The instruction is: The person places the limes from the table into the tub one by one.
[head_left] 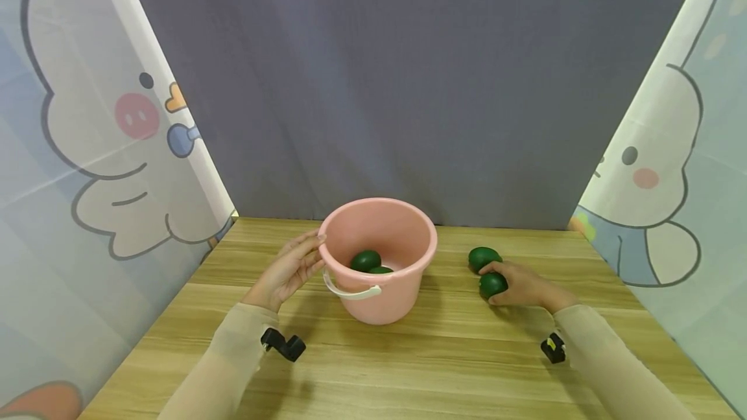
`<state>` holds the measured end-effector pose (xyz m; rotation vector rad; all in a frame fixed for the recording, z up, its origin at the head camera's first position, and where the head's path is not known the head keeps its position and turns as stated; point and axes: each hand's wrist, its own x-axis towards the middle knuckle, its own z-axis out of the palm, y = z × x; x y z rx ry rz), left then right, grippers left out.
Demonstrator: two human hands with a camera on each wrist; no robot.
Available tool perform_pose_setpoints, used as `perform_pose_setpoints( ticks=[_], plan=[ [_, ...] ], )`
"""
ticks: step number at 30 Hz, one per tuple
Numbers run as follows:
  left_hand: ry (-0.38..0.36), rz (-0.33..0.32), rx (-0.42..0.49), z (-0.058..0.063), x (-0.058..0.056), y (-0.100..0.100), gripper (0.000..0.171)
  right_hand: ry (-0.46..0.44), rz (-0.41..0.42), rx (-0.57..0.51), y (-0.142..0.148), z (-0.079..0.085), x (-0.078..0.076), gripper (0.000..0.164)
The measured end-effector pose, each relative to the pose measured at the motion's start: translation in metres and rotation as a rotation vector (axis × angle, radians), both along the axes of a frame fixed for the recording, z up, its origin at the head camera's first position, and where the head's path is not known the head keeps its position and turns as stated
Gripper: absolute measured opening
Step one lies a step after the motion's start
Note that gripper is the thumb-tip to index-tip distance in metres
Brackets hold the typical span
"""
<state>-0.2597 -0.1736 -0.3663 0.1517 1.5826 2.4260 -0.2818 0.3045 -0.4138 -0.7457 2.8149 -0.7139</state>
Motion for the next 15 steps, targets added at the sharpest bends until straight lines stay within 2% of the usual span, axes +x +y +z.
perform_pose_setpoints(
  ticks=[15],
  plan=[
    [0.007, -0.013, 0.009, 0.0, -0.0007, -0.0001, 0.051, -0.001, -0.006, -0.009, 0.0028, -0.0023, -0.0017, 0.06]
  ],
)
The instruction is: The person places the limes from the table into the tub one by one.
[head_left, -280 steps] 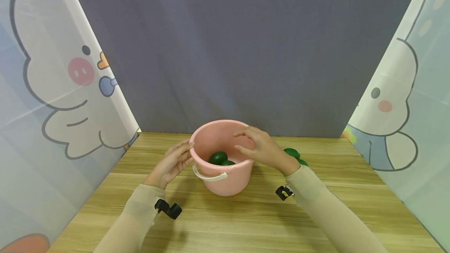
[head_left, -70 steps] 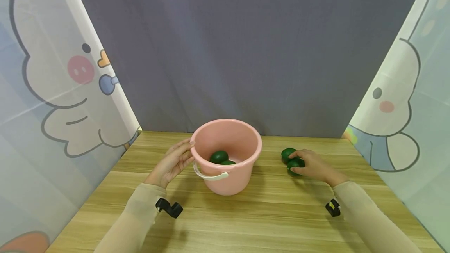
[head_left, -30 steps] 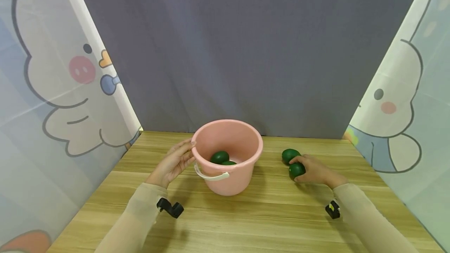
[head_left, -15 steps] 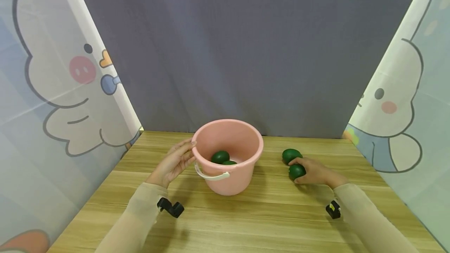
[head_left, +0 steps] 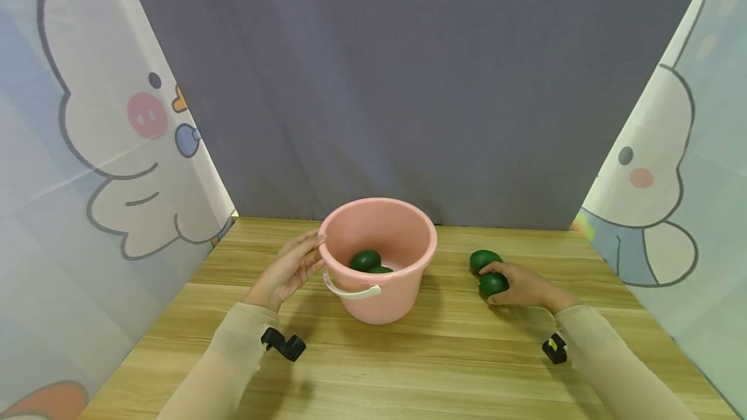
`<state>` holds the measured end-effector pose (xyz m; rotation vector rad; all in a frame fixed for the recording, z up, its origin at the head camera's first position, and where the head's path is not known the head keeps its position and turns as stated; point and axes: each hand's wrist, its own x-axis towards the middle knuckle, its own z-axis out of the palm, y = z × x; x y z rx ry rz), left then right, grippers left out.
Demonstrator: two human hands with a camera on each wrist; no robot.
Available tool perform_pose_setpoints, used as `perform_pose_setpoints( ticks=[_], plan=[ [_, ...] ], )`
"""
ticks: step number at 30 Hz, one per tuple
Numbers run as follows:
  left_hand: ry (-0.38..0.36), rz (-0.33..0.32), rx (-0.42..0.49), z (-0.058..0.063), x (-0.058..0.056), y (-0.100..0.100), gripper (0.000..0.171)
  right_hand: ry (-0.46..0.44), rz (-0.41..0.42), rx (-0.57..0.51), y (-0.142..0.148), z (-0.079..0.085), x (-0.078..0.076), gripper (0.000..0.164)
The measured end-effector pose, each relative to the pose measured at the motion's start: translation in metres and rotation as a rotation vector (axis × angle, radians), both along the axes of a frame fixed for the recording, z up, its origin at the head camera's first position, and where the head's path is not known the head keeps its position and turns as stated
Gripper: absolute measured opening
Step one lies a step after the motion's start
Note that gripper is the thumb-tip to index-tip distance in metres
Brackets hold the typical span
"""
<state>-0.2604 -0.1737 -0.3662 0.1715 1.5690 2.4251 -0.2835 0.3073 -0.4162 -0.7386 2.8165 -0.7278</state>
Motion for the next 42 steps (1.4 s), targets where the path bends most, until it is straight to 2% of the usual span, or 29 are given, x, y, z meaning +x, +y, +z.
perform_pose_setpoints(
  ticks=[15, 35, 42],
  plan=[
    [-0.012, 0.004, -0.001, 0.001, 0.001, -0.001, 0.051, 0.015, 0.002, -0.001, -0.001, 0.001, 0.001, 0.061],
    [-0.025, 0.013, -0.007, 0.002, 0.001, -0.001, 0.053, -0.014, 0.015, -0.087, -0.002, 0.013, 0.007, 0.062],
    [-0.027, 0.02, -0.011, 0.002, 0.002, -0.001, 0.052, 0.02, 0.014, -0.09, -0.002, 0.013, 0.006, 0.062]
  ],
)
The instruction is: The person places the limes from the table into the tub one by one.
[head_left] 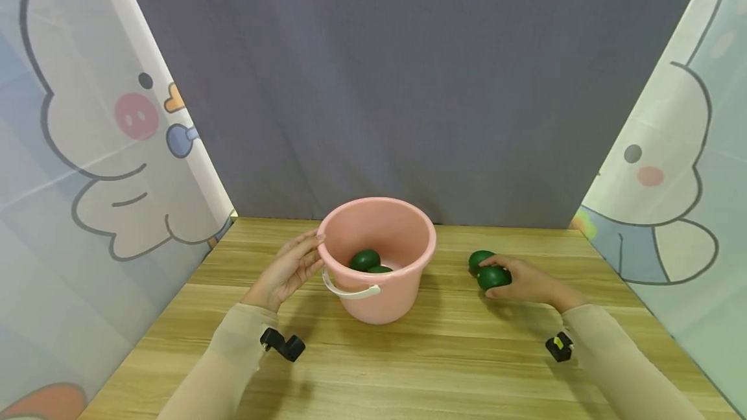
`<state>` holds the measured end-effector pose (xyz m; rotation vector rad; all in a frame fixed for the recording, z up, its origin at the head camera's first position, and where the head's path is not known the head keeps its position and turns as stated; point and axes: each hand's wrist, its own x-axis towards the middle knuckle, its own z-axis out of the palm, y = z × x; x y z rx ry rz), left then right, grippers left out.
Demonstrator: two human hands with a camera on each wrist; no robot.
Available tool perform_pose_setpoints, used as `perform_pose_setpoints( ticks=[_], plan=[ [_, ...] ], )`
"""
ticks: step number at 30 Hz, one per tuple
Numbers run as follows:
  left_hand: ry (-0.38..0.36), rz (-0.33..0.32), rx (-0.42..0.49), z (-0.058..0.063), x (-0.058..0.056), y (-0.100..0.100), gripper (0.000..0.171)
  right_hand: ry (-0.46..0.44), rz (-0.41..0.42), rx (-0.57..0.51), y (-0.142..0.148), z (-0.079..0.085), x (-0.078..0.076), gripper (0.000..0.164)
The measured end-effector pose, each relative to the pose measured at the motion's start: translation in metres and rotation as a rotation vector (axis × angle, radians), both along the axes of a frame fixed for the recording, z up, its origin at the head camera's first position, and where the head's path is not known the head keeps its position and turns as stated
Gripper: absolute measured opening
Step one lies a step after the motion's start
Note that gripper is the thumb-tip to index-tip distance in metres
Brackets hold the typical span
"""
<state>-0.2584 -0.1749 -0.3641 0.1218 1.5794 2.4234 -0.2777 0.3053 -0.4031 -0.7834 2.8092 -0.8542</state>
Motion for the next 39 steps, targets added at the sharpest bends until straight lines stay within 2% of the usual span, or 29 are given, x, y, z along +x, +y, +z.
perform_pose_setpoints(
  ticks=[8, 15, 27, 39],
  plan=[
    [0.003, 0.004, -0.004, 0.0, 0.0, -0.001, 0.053, 0.013, 0.013, -0.025, -0.002, 0.004, -0.001, 0.062],
    [0.021, 0.012, 0.012, -0.001, 0.001, 0.0, 0.049, 0.084, 0.006, -0.008, -0.005, 0.008, 0.002, 0.063],
    [0.009, 0.022, 0.009, -0.001, 0.0, -0.001, 0.05, 0.172, 0.026, -0.025, -0.013, 0.016, 0.006, 0.058],
    [0.004, 0.021, 0.013, -0.001, 0.0, -0.001, 0.049, 0.215, 0.039, -0.092, -0.02, 0.021, 0.008, 0.055]
  ],
)
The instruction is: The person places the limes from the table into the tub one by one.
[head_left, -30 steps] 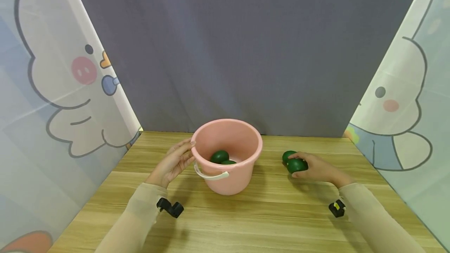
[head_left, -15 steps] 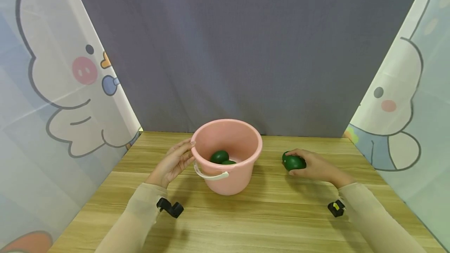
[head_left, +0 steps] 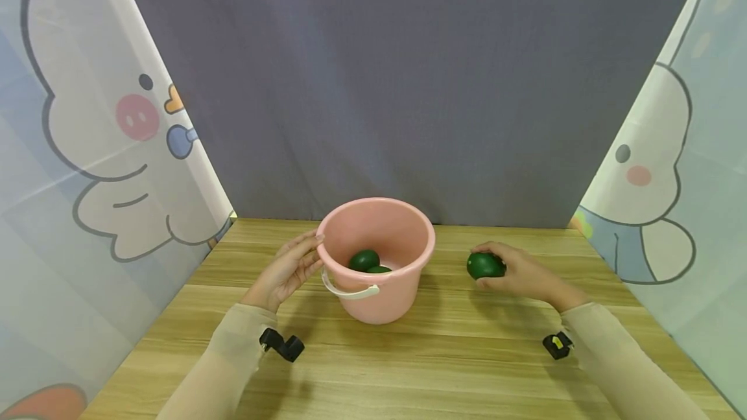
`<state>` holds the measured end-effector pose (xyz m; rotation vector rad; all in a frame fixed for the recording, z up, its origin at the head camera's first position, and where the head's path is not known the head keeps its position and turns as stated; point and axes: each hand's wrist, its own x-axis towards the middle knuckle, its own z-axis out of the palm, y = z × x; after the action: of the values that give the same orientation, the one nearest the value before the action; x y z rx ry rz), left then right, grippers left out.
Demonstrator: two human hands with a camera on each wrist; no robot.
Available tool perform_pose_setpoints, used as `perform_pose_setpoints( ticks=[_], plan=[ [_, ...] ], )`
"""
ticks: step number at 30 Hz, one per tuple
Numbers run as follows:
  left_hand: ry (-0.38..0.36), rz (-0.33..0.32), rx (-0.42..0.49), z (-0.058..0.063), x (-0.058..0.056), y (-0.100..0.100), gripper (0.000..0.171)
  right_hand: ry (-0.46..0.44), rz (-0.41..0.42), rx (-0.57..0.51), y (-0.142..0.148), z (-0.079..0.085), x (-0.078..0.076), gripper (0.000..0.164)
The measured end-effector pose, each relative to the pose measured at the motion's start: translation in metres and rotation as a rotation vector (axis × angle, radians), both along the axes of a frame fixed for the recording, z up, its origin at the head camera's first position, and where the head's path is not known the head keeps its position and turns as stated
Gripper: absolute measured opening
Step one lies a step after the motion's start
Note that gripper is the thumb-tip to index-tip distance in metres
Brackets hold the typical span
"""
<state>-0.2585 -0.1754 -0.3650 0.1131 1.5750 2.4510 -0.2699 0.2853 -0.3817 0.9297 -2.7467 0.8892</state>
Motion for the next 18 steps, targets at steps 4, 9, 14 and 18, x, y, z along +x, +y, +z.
perform_pose_setpoints(
  ticks=[4, 9, 14, 18],
  plan=[
    [-0.008, 0.002, 0.004, 0.0, 0.0003, 0.0001, 0.048, 0.016, 0.015, -0.025, -0.0021, 0.0006, -0.0008, 0.055],
    [-0.006, -0.007, 0.002, -0.0001, 0.0003, 0.0, 0.049, 0.046, 0.002, -0.021, -0.0044, 0.0022, -0.0001, 0.057],
    [-0.006, -0.01, -0.002, -0.0001, -0.0004, -0.0002, 0.051, 0.052, -0.006, -0.02, -0.0069, 0.0053, 0.0016, 0.058],
    [-0.001, -0.012, -0.007, 0.0002, -0.0004, -0.0001, 0.052, 0.045, -0.003, -0.023, -0.0081, 0.008, 0.0031, 0.057]
  ],
)
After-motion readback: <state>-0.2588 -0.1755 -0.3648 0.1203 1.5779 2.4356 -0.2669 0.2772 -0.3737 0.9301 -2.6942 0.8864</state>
